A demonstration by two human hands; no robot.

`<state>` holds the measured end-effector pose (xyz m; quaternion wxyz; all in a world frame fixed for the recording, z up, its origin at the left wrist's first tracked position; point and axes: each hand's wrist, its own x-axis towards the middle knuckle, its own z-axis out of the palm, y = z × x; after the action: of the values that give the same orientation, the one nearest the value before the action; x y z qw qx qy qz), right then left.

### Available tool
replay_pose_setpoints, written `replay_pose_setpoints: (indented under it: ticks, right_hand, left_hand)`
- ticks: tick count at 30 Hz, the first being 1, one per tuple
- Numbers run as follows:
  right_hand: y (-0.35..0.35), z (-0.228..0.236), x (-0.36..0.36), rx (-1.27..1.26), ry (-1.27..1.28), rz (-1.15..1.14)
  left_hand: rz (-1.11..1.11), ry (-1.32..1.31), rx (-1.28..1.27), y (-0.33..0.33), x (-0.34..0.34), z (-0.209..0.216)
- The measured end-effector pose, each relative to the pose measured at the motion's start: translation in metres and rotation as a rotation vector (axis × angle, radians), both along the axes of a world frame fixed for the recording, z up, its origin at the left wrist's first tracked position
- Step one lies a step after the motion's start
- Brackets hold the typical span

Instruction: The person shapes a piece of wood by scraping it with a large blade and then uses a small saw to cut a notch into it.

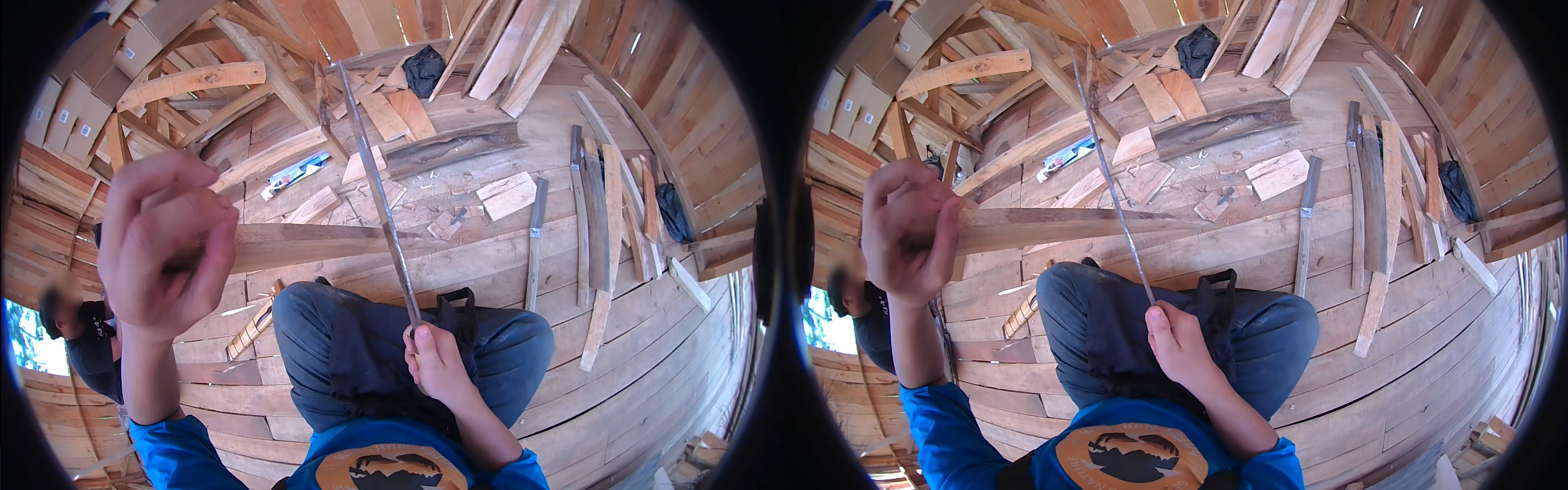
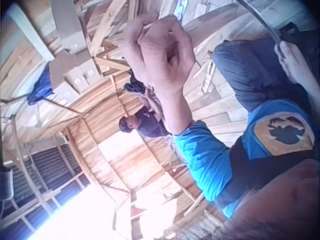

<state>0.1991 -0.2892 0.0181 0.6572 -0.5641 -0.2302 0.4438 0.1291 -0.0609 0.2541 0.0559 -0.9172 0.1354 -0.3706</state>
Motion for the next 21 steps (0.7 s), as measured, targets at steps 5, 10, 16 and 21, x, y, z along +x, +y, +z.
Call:
replay_pose_setpoints:
  ticks: [5,10,16,21]
  right_hand:
    - [0.015,0.011,0.006,0.083,-0.07,-0.04]
    - [0.018,0.003,0.01,0.077,-0.146,-0.096]
    - [0.005,0.013,0.016,0.04,-0.053,-0.06]
    - [-0.004,0.018,0.019,-0.003,-0.147,-0.037]
  left_hand:
    - [0.132,0.014,-0.655,-0.037,0.01,0.003]
    - [-0.095,0.087,-0.872,-0.048,0.02,0.006]
    - [-0.524,0.086,-0.812,-0.04,0.012,0.0]
    - [-0.672,0.008,-0.818,-0.043,0.009,-0.015]
